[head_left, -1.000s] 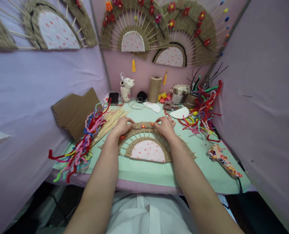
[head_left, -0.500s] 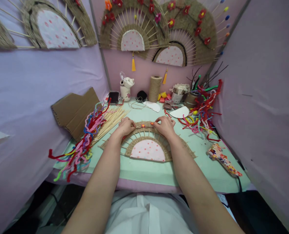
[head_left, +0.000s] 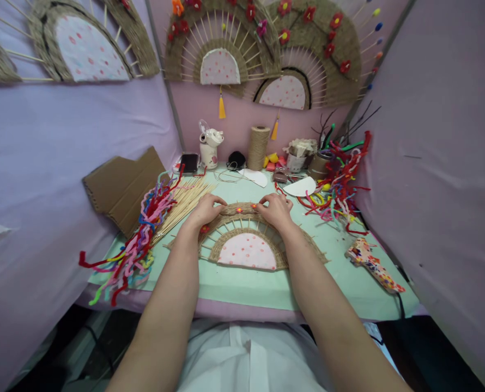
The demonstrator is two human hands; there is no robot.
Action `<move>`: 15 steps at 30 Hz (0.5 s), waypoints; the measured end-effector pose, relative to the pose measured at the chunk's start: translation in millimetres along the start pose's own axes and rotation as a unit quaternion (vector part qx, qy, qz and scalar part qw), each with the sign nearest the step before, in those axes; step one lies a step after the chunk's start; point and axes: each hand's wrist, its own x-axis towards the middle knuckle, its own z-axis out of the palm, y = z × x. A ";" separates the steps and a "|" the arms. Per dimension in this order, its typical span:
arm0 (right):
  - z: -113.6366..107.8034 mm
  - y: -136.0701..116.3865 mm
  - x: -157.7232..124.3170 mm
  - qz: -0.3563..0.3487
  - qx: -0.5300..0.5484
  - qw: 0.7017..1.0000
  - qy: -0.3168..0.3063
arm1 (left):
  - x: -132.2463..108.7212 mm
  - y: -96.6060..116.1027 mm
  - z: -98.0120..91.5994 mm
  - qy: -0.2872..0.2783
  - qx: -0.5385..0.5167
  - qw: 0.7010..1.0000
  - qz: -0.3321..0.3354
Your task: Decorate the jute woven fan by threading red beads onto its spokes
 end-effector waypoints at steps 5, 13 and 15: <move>0.5 -0.1 -0.1 0.000 0.006 1.000 -0.002 | 1.0 5.7 11.6 -0.009 0.046 0.999 -0.024; -0.6 -0.8 -0.7 0.004 0.008 1.000 -0.003 | -0.6 16.7 17.0 -0.041 0.091 0.994 -0.035; -0.7 -1.2 -1.0 0.001 0.009 1.000 -0.002 | -0.1 18.2 17.3 -0.050 0.101 0.993 -0.042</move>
